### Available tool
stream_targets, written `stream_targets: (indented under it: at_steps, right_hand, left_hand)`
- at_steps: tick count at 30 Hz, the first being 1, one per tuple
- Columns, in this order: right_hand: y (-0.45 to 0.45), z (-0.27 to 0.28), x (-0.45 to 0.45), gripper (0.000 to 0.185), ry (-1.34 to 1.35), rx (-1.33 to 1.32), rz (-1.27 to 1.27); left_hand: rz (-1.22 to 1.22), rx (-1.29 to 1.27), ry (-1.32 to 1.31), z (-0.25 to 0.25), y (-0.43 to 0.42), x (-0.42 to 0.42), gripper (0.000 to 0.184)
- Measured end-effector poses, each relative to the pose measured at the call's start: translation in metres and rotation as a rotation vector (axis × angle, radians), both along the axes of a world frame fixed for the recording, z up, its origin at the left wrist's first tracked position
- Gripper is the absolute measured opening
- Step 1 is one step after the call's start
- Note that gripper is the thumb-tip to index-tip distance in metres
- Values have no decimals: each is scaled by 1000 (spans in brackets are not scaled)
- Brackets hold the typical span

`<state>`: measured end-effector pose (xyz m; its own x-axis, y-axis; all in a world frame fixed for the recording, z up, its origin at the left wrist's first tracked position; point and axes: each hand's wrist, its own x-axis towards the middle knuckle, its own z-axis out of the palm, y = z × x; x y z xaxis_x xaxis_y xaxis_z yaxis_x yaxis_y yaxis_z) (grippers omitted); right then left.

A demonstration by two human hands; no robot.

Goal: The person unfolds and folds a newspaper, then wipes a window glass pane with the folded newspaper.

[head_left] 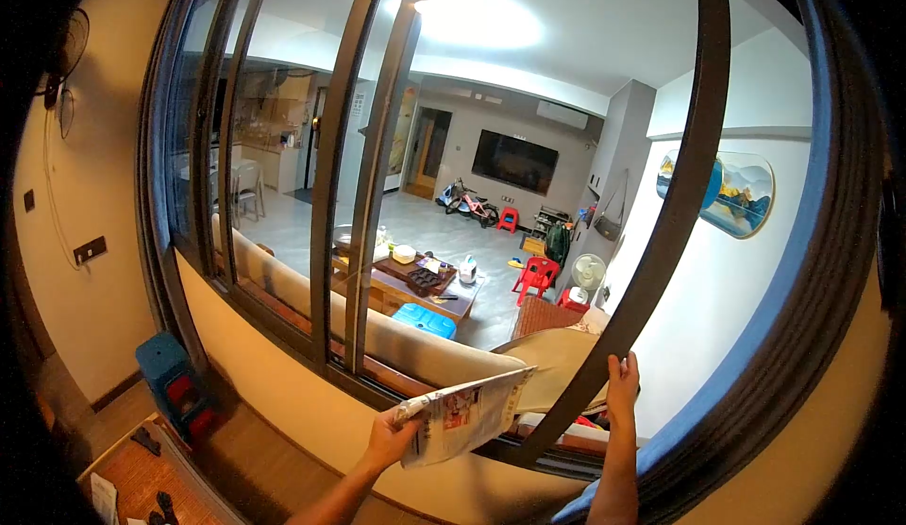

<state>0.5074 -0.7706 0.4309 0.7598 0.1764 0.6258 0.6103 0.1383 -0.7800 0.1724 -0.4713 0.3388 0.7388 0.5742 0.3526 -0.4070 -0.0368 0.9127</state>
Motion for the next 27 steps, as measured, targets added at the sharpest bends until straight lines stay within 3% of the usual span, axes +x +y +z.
stream_targets:
  at_steps: [1,7,10,14,20,21,24,27]
  right_hand:
    - [-7,-9,12,33,-2,-6,-39]
    - [-25,-7,7,50,79,37,-243]
    - [-40,-9,16,47,61,69,-133]
    - [-49,-8,13,32,21,95,-171]
    - [-58,-7,14,29,-4,149,-201]
    - [-61,-4,10,35,62,131,-198]
    - [-46,-1,-22,50,-435,-55,-866]
    - [-1,76,-165,84,-613,-82,-592]
  left_hand:
    - [32,107,-41,11,2,-1,25]
    - [37,206,-111,62,12,6,23]
    - [24,211,-167,94,2,7,22]
    - [53,247,-186,114,-12,8,22]
    - [72,352,-235,134,-15,12,20]
    - [66,349,-249,139,-14,11,20]
    - [37,264,-225,151,-12,8,21]
    - [-11,218,-177,174,-3,11,22]
